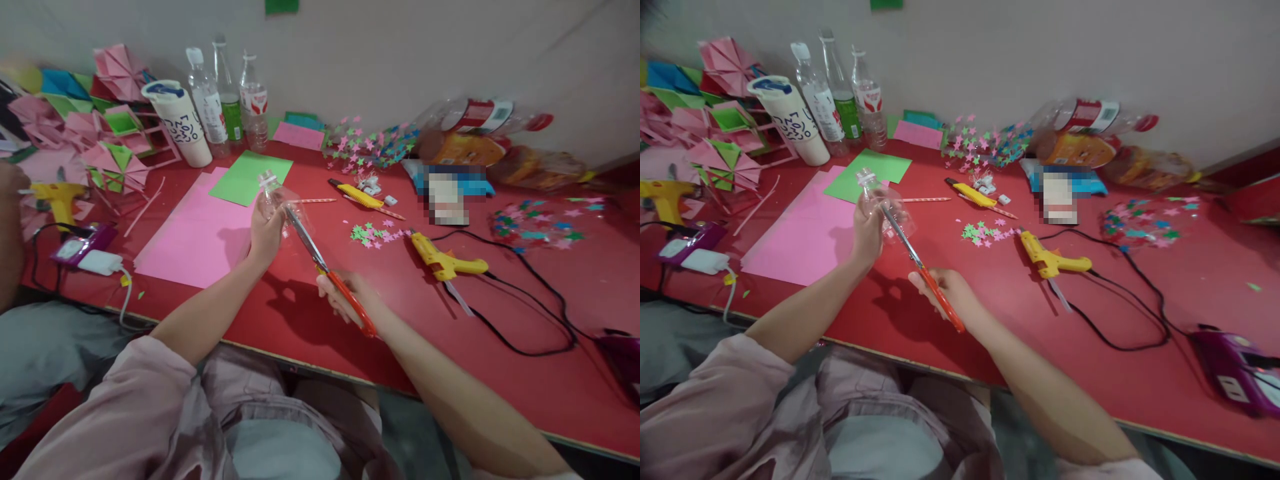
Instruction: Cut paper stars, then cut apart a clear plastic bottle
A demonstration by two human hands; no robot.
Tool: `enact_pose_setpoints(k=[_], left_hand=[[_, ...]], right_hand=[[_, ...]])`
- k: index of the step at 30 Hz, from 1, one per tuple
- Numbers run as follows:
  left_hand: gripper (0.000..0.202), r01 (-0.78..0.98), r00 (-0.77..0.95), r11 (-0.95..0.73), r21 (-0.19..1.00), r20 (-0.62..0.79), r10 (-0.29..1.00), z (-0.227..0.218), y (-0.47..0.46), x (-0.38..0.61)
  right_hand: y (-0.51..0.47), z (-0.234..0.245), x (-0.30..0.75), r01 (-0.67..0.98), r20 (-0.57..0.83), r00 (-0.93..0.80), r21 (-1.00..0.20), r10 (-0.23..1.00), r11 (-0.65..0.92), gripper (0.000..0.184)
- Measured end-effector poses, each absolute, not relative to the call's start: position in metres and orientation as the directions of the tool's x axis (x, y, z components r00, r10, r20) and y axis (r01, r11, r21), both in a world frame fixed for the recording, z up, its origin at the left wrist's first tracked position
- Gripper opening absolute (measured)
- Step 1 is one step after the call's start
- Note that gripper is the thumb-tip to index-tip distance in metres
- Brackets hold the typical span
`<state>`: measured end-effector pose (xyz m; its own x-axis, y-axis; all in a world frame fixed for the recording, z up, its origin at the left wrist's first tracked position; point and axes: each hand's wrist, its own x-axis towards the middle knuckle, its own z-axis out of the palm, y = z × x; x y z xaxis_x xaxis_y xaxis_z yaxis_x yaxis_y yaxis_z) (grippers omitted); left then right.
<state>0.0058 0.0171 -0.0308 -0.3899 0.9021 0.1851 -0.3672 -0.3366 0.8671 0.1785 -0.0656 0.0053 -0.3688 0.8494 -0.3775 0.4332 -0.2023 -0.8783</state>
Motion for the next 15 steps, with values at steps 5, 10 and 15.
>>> enact_pose_setpoints(k=[5,10,15], left_hand=[[0.023,-0.349,-0.399,-0.320,0.881,0.170,0.901,-0.0330,0.0177,0.0053],[0.020,-0.350,-0.408,-0.313,0.883,0.157,0.899,-0.0346,0.0184,0.0045],[0.022,-0.364,-0.398,-0.331,0.871,0.176,0.900,-0.0339,0.0176,0.0053]], right_hand=[[-0.0679,0.0057,0.1774,0.428,-0.372,-0.348,-0.880,0.860,-0.208,0.048],[-0.0664,0.0051,0.1783,0.456,-0.349,-0.351,-0.874,0.869,-0.167,0.050],[-0.0657,0.0062,0.1779,0.435,-0.386,-0.356,-0.874,0.851,-0.215,0.046]])
